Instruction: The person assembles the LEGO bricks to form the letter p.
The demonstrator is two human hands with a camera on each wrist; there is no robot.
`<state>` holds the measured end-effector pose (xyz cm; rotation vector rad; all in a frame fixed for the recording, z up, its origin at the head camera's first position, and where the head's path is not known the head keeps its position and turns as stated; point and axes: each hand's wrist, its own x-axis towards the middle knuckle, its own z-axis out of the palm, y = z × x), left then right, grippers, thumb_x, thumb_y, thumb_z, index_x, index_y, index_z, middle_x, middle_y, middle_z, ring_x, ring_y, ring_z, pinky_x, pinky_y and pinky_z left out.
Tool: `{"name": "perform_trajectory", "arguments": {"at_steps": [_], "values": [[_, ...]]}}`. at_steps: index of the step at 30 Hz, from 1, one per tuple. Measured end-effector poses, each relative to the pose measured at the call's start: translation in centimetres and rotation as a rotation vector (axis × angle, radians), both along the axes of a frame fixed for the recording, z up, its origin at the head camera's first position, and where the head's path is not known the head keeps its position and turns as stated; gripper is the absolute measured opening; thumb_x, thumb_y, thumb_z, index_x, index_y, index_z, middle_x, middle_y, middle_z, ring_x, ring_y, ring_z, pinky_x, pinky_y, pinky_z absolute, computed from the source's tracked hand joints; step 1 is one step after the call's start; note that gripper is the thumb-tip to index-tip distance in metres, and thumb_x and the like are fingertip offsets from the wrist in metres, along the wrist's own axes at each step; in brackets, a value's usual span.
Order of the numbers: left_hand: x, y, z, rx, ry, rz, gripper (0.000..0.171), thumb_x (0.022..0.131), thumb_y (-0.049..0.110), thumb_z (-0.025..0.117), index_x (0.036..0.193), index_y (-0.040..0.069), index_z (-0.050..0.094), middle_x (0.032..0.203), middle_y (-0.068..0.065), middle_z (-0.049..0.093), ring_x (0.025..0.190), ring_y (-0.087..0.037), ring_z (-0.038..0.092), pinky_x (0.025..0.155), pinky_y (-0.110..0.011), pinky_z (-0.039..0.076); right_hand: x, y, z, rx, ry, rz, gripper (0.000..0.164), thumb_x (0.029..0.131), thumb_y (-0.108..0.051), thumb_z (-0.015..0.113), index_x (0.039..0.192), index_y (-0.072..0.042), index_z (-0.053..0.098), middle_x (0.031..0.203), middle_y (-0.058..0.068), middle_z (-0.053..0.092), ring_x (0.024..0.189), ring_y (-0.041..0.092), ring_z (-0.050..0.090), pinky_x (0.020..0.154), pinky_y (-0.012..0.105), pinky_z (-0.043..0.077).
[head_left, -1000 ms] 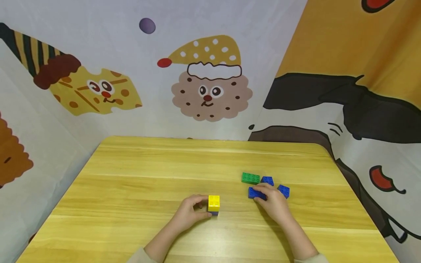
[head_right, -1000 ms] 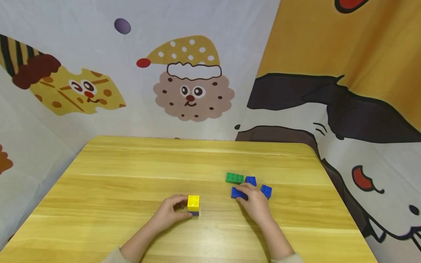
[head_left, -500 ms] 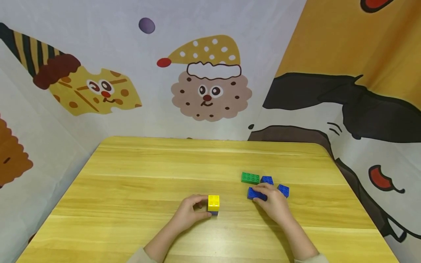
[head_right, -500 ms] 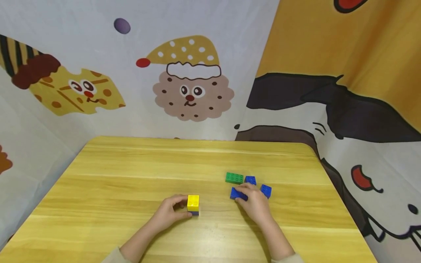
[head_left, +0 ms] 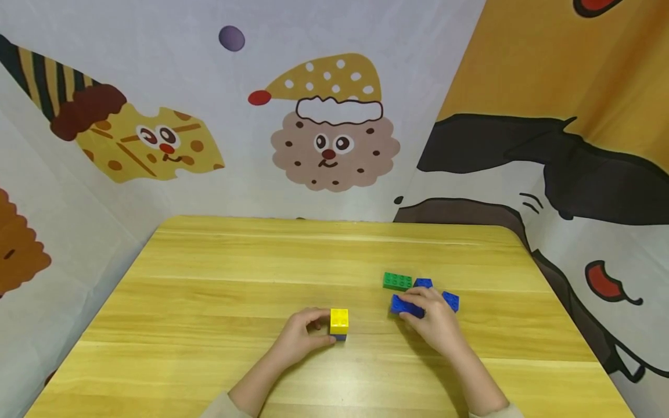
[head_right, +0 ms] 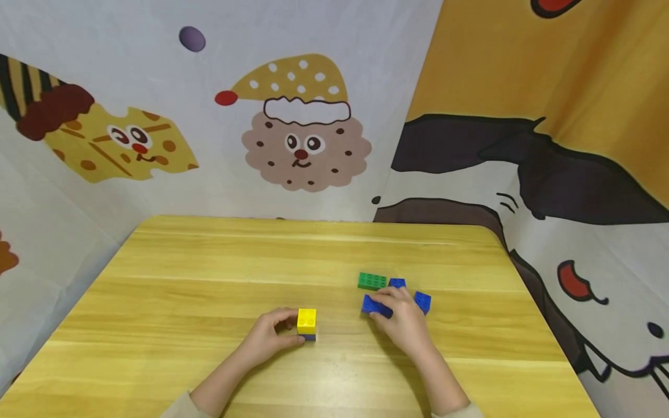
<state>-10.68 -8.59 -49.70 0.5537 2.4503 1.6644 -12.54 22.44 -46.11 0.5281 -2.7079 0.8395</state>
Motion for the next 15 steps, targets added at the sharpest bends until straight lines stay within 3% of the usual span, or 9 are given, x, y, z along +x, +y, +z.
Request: {"name": "perform_trajectory", "arguments": {"at_steps": [8,15], "values": [[-0.1,-0.1,-0.1,0.010,-0.007,0.000,0.043,0.077,0.021,0.081,0.116,0.010,0.067,0.108,0.004,0.064,0.092,-0.018,0.055,0.082,-0.031,0.049,0.5,-0.7,1.4,-0.041,0.014,0.015,0.036,0.072,-0.012,0.085,0.107,-0.011,0.074,0.108,-0.003,0.065,0.104,0.017,0.048,0.081,0.040,0.047],[0.0,-0.1,-0.1,0.010,-0.002,0.001,0.044,0.077,0.021,0.081,0.117,0.010,0.067,0.108,0.004,0.064,0.092,-0.018,0.056,0.082,-0.031,0.049,0.9,-1.3,2.6,-0.088,0.032,0.030,0.036,0.071,-0.011,0.086,0.105,-0.011,0.074,0.108,-0.003,0.064,0.108,0.020,0.049,0.085,0.045,0.047]]}}
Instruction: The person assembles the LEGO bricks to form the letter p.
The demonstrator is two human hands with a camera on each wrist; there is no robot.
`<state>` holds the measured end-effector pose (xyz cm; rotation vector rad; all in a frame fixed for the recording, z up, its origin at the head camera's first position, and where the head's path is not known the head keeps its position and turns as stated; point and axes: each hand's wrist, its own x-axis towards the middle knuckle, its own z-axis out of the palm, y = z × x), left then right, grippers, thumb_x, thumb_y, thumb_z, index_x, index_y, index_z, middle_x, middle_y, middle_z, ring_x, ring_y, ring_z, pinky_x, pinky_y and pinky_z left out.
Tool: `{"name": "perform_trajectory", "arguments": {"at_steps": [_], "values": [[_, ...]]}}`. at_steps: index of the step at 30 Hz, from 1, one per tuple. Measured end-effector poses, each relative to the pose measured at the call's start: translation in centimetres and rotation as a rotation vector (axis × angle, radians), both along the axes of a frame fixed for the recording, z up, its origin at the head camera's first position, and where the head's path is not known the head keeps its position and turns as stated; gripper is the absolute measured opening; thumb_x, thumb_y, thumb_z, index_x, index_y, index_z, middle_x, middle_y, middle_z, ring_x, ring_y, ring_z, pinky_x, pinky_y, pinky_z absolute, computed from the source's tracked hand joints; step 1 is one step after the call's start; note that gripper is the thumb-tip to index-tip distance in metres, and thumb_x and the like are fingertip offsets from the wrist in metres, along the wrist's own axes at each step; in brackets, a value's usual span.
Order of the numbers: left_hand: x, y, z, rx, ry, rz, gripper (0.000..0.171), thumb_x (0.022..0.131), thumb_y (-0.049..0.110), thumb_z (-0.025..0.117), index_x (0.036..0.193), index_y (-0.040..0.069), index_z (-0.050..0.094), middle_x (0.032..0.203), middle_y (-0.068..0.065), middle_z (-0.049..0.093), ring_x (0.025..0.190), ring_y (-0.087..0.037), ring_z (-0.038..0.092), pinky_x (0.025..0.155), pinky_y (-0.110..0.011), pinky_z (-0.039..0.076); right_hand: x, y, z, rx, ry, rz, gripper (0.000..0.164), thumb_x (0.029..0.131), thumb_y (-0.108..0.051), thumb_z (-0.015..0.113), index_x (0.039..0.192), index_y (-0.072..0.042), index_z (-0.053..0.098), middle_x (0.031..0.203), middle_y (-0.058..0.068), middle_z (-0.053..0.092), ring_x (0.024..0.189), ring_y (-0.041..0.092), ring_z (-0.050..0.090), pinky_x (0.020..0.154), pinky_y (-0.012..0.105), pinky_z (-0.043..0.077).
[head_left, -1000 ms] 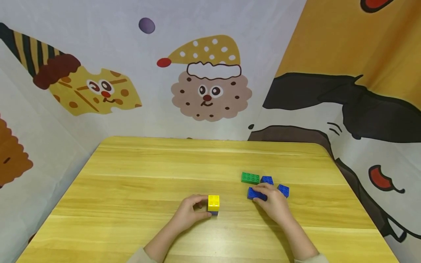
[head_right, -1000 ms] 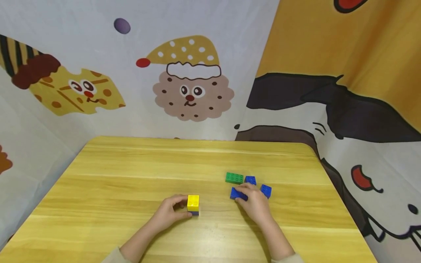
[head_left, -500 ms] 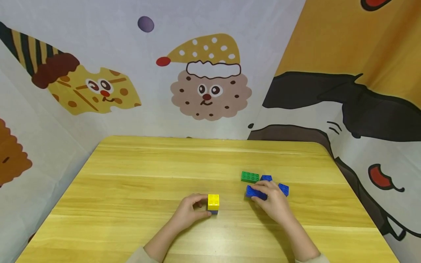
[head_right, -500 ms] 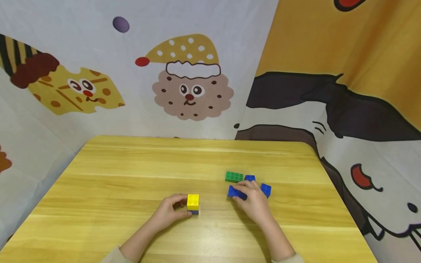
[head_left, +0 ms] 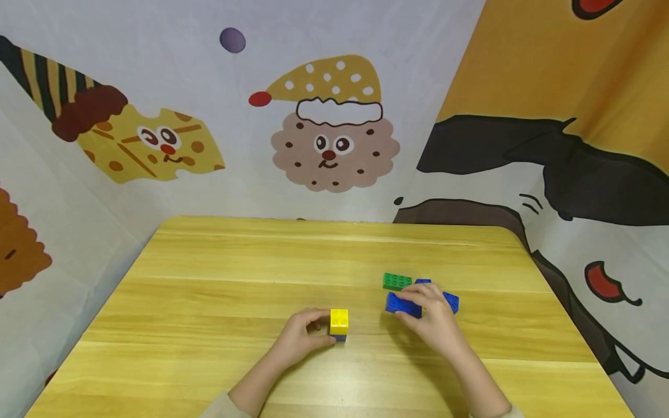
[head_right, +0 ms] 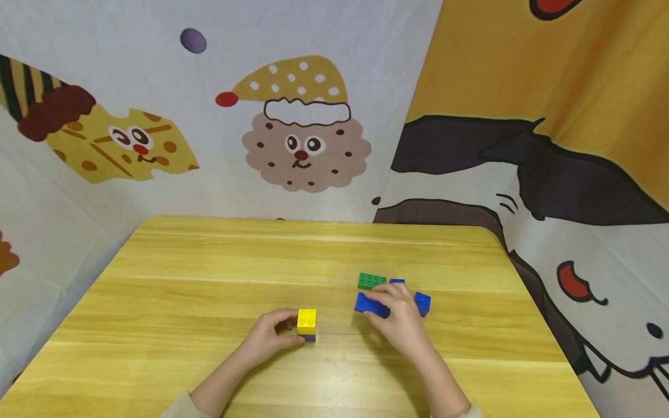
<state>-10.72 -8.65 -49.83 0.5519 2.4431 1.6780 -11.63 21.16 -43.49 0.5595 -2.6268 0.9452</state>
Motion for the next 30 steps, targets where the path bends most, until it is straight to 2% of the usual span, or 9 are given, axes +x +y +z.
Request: {"name": "perform_trajectory", "arguments": {"at_steps": [7,15,25,30], "values": [[0.0,0.0,0.0,0.003,-0.003,-0.002,0.043,0.077,0.021,0.081,0.116,0.012,0.067,0.108,0.005,0.064,0.092,-0.018,0.056,0.082,-0.032,0.048,0.3,-0.8,1.1,-0.045,-0.010,0.023,0.037,0.072,-0.009,0.085,0.106,-0.011,0.073,0.110,-0.002,0.063,0.110,0.021,0.052,0.086,0.045,0.049],[0.0,0.2,-0.1,0.006,-0.010,0.007,0.044,0.076,0.013,0.081,0.117,0.011,0.066,0.109,0.003,0.065,0.092,-0.022,0.056,0.082,-0.035,0.049,0.6,-1.7,1.7,-0.090,0.029,0.060,0.040,0.068,-0.001,0.085,0.105,-0.011,0.074,0.110,-0.002,0.064,0.107,0.020,0.057,0.082,0.040,0.052],[0.1,0.0,0.1,0.009,-0.001,0.000,0.042,0.076,0.020,0.082,0.115,0.013,0.067,0.107,0.005,0.065,0.092,-0.018,0.056,0.082,-0.032,0.049,0.9,-3.0,2.4,-0.163,-0.029,0.120,0.040,0.070,0.003,0.082,0.107,-0.010,0.073,0.113,-0.006,0.061,0.109,0.021,0.056,0.085,0.037,0.052],[0.1,0.0,0.0,0.005,0.009,-0.001,0.041,0.076,0.021,0.082,0.115,0.013,0.068,0.106,0.005,0.065,0.091,-0.017,0.056,0.081,-0.031,0.049,0.9,-3.7,2.6,-0.165,-0.004,0.156,0.039,0.070,0.002,0.083,0.106,-0.010,0.073,0.114,-0.005,0.061,0.110,0.021,0.055,0.087,0.039,0.051]]}}
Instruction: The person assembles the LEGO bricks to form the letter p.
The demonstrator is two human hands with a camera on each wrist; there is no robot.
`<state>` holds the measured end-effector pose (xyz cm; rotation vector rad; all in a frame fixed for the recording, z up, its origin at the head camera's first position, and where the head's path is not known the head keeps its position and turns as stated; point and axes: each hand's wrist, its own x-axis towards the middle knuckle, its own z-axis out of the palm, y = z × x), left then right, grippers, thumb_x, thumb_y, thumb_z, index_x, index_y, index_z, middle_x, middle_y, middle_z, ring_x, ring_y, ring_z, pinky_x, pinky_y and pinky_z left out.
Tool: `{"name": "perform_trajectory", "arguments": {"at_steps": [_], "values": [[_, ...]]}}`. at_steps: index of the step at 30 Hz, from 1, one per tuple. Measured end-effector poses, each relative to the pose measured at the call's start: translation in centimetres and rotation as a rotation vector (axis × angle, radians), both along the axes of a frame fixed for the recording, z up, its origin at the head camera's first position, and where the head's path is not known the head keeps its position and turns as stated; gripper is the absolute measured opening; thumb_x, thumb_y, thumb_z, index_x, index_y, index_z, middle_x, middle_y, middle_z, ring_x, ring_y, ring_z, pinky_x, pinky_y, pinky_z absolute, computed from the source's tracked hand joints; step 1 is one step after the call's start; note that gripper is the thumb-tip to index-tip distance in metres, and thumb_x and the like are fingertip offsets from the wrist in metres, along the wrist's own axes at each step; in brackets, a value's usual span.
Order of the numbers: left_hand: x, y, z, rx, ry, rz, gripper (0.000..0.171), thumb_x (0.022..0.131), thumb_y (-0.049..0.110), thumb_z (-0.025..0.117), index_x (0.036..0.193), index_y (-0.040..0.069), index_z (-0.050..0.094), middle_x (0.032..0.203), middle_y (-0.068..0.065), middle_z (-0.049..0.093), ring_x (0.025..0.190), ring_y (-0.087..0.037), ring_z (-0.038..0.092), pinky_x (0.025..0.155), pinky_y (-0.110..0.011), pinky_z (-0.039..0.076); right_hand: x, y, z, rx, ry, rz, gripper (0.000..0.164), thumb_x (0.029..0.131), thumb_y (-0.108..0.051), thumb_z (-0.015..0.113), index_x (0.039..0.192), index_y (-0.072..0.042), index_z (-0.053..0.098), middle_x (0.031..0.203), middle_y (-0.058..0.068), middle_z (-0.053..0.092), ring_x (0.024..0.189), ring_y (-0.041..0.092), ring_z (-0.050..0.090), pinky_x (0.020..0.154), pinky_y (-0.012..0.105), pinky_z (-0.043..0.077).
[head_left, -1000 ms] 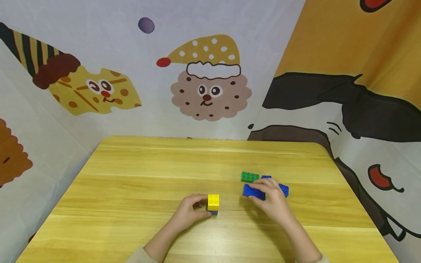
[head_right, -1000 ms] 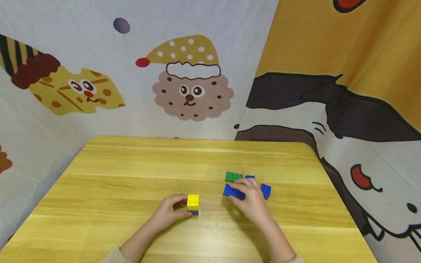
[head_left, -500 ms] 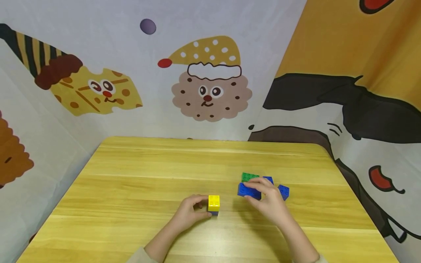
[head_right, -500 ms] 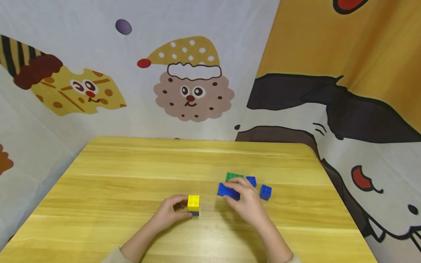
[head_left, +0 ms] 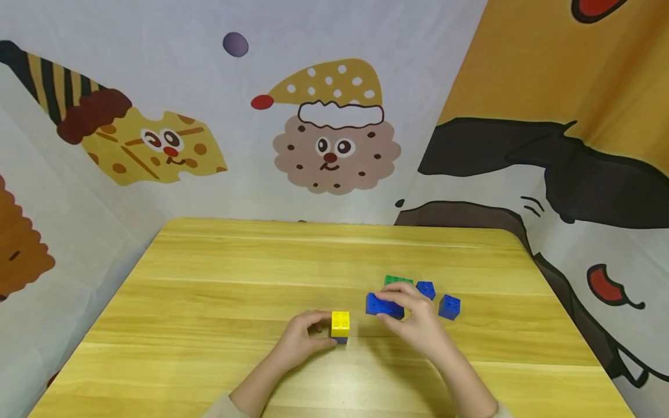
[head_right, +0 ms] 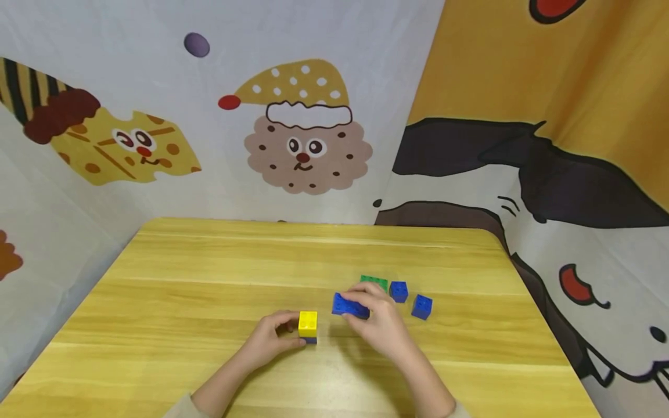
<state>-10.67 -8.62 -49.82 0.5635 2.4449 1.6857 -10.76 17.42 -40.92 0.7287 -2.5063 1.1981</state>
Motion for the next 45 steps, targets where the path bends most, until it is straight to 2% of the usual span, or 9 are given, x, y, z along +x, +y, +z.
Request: {"name": "perform_trajectory", "arguments": {"at_steps": [14,19,24,30,39,45], "values": [[0.0,0.0,-0.2,-0.006,0.014,0.003,0.042,0.076,0.020,0.082,0.115,0.012,0.068,0.105,0.006,0.066,0.090,-0.016,0.057,0.080,-0.030,0.049,0.2,-1.9,0.1,-0.018,0.007,0.089,0.038,0.073,0.000,0.081,0.108,-0.010,0.072,0.112,-0.006,0.061,0.105,0.015,0.056,0.086,0.034,0.051],[-0.1,0.0,-0.3,0.002,0.020,0.000,0.042,0.076,0.021,0.082,0.115,0.013,0.068,0.105,0.005,0.066,0.090,-0.017,0.057,0.080,-0.031,0.049,0.1,-2.4,-0.1,-0.034,0.028,0.136,0.037,0.073,0.000,0.081,0.108,-0.009,0.072,0.111,-0.005,0.061,0.103,0.016,0.056,0.084,0.031,0.051],[-0.1,0.0,-0.2,-0.006,0.024,0.002,0.043,0.076,0.022,0.082,0.115,0.013,0.068,0.106,0.006,0.066,0.090,-0.017,0.057,0.080,-0.031,0.049,0.1,-2.9,-0.2,-0.061,0.009,0.175,0.036,0.075,0.002,0.079,0.109,-0.007,0.071,0.112,-0.003,0.062,0.103,0.017,0.057,0.081,0.029,0.052],[-0.1,0.0,-0.2,-0.010,0.039,-0.002,0.043,0.076,0.022,0.082,0.116,0.013,0.068,0.107,0.005,0.066,0.090,-0.017,0.057,0.080,-0.031,0.049,0.3,-3.4,-0.2,-0.056,-0.048,0.180,0.035,0.077,-0.001,0.078,0.111,-0.008,0.070,0.114,-0.003,0.060,0.105,0.018,0.055,0.082,0.029,0.052],[-0.2,0.0,-0.1,-0.017,0.042,-0.004,0.042,0.077,0.020,0.082,0.116,0.013,0.068,0.105,0.006,0.066,0.090,-0.016,0.058,0.080,-0.030,0.049,0.3,-3.9,-0.6,-0.024,-0.015,0.188,0.035,0.075,-0.002,0.080,0.109,-0.008,0.071,0.113,0.001,0.062,0.105,0.019,0.055,0.082,0.031,0.052],[-0.2,0.0,-0.1,-0.008,0.044,-0.005,0.042,0.077,0.020,0.081,0.117,0.013,0.068,0.105,0.006,0.066,0.091,-0.015,0.058,0.080,-0.030,0.050,0.3,-4.2,-0.7,-0.021,-0.035,0.198,0.036,0.075,-0.002,0.080,0.109,-0.008,0.071,0.114,0.002,0.061,0.106,0.019,0.055,0.083,0.029,0.052]]}}
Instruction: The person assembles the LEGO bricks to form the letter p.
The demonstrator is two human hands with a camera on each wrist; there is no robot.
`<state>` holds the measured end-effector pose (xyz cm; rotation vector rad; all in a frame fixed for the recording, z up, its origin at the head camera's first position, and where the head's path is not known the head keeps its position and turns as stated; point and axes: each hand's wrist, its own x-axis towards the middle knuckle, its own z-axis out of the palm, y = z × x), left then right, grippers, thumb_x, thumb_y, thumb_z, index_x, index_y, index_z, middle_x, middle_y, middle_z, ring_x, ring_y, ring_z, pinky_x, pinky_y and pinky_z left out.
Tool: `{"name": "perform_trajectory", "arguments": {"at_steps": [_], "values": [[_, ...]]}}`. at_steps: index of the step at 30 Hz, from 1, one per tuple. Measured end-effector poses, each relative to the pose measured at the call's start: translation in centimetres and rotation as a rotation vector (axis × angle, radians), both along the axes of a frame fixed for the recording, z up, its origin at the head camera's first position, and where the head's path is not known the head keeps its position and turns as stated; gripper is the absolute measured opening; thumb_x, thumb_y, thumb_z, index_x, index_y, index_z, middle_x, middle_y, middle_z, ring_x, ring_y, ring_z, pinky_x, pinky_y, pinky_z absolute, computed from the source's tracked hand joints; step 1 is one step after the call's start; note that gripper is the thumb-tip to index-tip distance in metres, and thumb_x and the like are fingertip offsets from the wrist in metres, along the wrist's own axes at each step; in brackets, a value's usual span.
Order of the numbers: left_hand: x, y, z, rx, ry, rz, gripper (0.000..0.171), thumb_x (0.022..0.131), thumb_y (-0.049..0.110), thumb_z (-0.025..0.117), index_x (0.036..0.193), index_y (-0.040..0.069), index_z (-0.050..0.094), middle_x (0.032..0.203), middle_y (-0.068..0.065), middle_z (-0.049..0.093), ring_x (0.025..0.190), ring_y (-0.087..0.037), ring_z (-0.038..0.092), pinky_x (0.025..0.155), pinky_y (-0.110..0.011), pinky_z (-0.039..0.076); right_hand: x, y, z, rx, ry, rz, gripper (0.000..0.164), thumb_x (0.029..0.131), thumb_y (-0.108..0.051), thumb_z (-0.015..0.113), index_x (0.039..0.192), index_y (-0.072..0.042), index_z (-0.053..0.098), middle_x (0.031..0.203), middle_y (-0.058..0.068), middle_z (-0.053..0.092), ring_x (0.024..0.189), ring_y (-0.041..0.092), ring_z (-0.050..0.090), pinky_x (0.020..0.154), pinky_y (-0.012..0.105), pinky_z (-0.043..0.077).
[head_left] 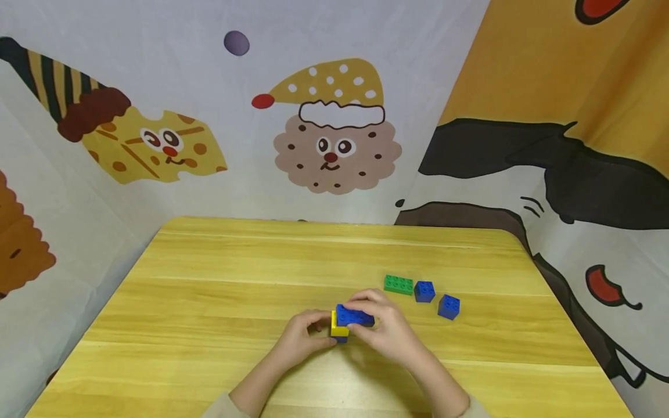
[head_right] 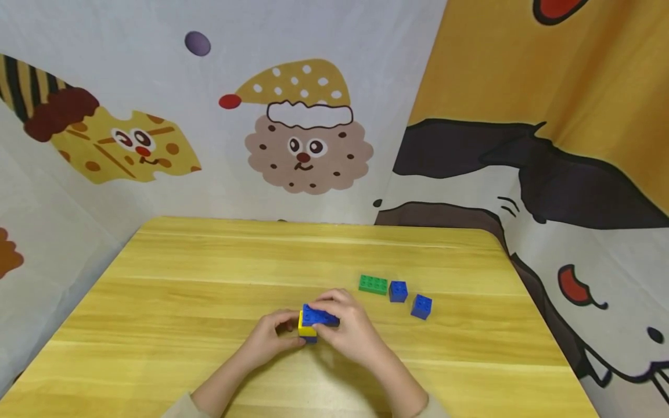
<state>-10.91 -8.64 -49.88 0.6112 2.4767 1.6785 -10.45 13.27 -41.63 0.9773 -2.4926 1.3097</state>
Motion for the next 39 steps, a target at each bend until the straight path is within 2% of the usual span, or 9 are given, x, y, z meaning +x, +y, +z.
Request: {"name": "perform_trajectory", "arguments": {"at_steps": [15,25,29,39], "values": [[-0.10,-0.01,-0.24,0.008,0.025,-0.004,0.041,0.077,0.020,0.081,0.116,0.014,0.069,0.104,0.007,0.066,0.090,-0.015,0.058,0.079,-0.030,0.049,0.13,-0.35,-0.22,0.018,-0.046,-0.007,0.036,0.075,-0.001,0.080,0.109,-0.007,0.071,0.114,-0.003,0.059,0.107,0.019,0.054,0.083,0.027,0.051],[0.01,0.00,-0.36,0.006,0.032,0.007,0.041,0.076,0.020,0.082,0.115,0.013,0.069,0.103,0.007,0.066,0.088,-0.015,0.058,0.078,-0.030,0.049,0.03,-0.52,-0.50,0.023,-0.062,0.002,0.036,0.075,-0.001,0.080,0.109,-0.007,0.071,0.114,0.004,0.060,0.107,0.020,0.054,0.084,0.028,0.051],[0.06,0.00,-0.35,0.008,0.020,0.005,0.042,0.076,0.020,0.082,0.115,0.013,0.069,0.104,0.007,0.066,0.089,-0.015,0.058,0.079,-0.030,0.049,0.05,-0.53,-0.55,0.028,-0.071,-0.001,0.036,0.076,-0.001,0.079,0.110,-0.007,0.071,0.114,0.000,0.060,0.107,0.020,0.055,0.083,0.027,0.051],[0.02,0.04,-0.47,0.008,0.008,0.004,0.041,0.077,0.021,0.082,0.115,0.014,0.069,0.106,0.006,0.066,0.092,-0.015,0.058,0.081,-0.031,0.049,-0.17,-0.54,-0.66,0.030,-0.040,0.009,0.035,0.076,-0.002,0.080,0.109,-0.006,0.071,0.113,-0.002,0.060,0.106,0.019,0.055,0.082,0.027,0.052]]}}
